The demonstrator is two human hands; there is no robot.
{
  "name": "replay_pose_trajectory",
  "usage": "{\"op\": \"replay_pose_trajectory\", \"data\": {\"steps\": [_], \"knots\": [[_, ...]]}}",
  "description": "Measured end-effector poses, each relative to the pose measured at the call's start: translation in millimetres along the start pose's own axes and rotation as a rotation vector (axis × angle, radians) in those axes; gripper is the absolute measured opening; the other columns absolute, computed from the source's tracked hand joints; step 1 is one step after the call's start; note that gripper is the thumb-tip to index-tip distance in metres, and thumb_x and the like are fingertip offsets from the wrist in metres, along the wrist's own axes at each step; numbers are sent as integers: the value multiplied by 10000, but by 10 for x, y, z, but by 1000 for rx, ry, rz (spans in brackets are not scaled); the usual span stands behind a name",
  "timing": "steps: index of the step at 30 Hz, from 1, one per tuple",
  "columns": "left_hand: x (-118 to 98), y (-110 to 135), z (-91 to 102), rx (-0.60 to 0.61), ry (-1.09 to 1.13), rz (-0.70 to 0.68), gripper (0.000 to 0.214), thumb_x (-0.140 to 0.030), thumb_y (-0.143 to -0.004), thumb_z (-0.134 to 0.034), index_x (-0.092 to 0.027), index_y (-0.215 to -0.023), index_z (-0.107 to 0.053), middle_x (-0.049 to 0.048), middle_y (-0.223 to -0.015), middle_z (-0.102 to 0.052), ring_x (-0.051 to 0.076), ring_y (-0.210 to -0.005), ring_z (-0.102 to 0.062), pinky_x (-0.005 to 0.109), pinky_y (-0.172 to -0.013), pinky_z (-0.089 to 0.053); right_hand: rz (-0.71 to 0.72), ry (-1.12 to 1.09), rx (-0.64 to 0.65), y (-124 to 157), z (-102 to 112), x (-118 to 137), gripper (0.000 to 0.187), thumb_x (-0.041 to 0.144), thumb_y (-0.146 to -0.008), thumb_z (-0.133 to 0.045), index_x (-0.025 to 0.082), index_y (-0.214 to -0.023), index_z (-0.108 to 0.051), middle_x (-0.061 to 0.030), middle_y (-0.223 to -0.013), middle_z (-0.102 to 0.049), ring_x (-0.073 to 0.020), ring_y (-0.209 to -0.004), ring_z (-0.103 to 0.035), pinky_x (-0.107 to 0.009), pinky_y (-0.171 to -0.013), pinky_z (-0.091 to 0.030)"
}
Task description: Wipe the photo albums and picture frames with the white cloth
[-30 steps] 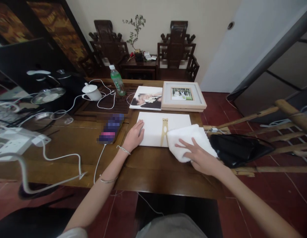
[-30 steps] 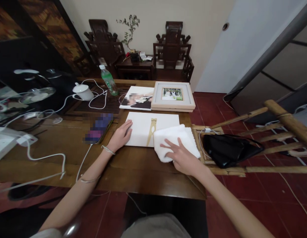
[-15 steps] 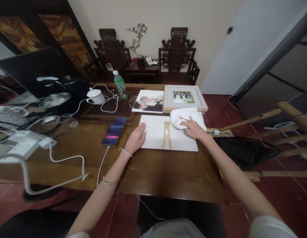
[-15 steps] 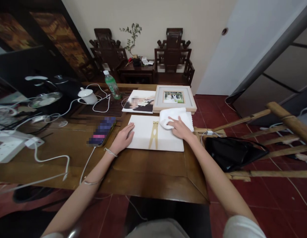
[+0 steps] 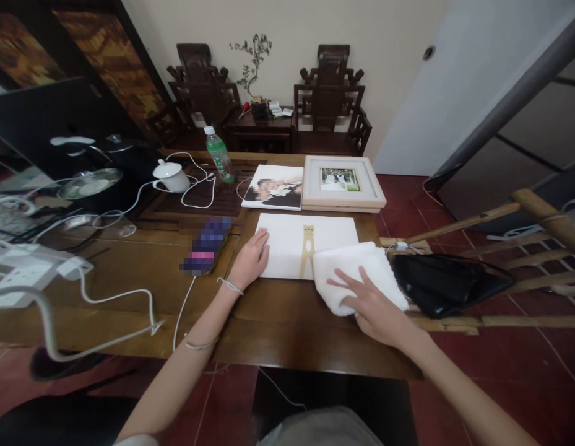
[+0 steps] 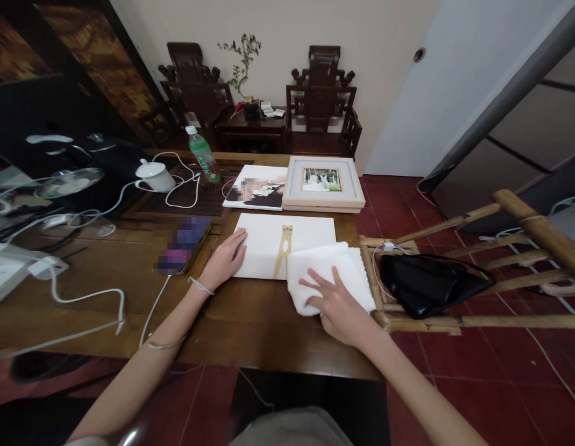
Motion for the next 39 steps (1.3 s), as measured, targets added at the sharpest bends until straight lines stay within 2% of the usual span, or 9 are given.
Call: {"op": "replay_pose_trajectory", "data": {"steps": [5, 11, 14, 18, 23, 29, 31, 34, 39], "knots": [[13, -4, -3, 3, -5, 0, 383, -227, -923, -378, -83, -1250, -516, 178, -1359, -506, 262, -1313, -429, 449, -1112, -347, -74, -56, -22, -152, 120, -204, 490, -50, -615, -358, 197, -960, -603, -114, -1412, -463, -230, -1375, -291, -585, -1130, -169], [46, -14, -20, 9, -5, 7, 385, -232, -920, -385, -67, -1239, -524, 192, -1356, -506, 266, -1308, -435, 447, -1107, -353, -90, -45, -63, -637, 195, -729, 536, -39, -620, -338, 166, -1047, -590, -139, -1339, -537, -243, -1374, -292, -635, -1101, -148], [52, -19, -26, 6, -2, 2, 383, -229, -918, -385, -71, -1237, -524, 191, -1352, -510, 266, -1308, -436, 448, -1107, -354, -114, -6, -92, -800, 188, -878, 542, -24, -635, -349, 151, -1093, -581, -150, -1343, -530, -258, -1380, -278, -655, -1084, -152], [44, -23, -25, 6, 7, 0, 375, -226, -912, -390, -95, -1237, -524, 176, -1353, -513, 266, -1306, -438, 456, -1106, -356, -196, 104, -125, -834, 93, -794, 527, -20, -654, -381, 146, -1109, -588, -154, -1446, -407, -312, -1398, -213, -706, -1053, -138], [23, -22, -18, 5, 14, 9, 381, -215, -909, -388, -96, -1248, -515, 175, -1360, -503, 268, -1316, -425, 453, -1110, -350, -173, 179, -114, -588, -60, -338, 523, -53, -658, -374, 154, -1071, -618, -143, -1470, -372, -344, -1404, -173, -743, -1022, -156], [11, -22, -20, 5, 2, 4, 381, -217, -910, -384, -100, -1248, -514, 168, -1357, -509, 269, -1314, -427, 458, -1109, -352, -177, 56, 47, -160, 16, 110, 544, -68, -656, -348, 186, -1053, -617, -100, -1475, -375, -321, -1403, -192, -701, -1037, -232], [13, -22, -22, 4, -6, 2, 385, -220, -911, -380, -84, -1243, -517, 179, -1354, -510, 268, -1313, -428, 447, -1110, -352, -172, -17, 101, -99, 77, 116, 552, -63, -656, -338, 195, -1066, -603, -98, -1465, -392, -293, -1400, -212, -667, -1059, -242], [22, -23, -30, 4, -6, 5, 387, -220, -909, -377, -82, -1241, -521, 181, -1352, -511, 272, -1311, -431, 452, -1110, -351, -175, -114, 111, -139, 124, -38, 543, -34, -675, -337, 202, -1099, -579, -106, -1412, -464, -252, -1394, -238, -617, -1101, -214], [32, -28, -35, -2, 7, 3, 387, -223, -905, -385, -107, -1249, -521, 161, -1350, -520, 269, -1306, -437, 467, -1106, -355, -234, -196, -61, -542, 75, -455, 580, 5, -672, -334, 199, -1184, -523, -101, -1322, -547, -272, -1401, -208, -693, -1075, -91]]}}
Point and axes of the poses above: each hand's wrist, its own y-axis away from the middle knuckle, its own z-axis out of the back of the hand, x = y × z, the point moved 4 cm from there along -y, towards the middle knuckle
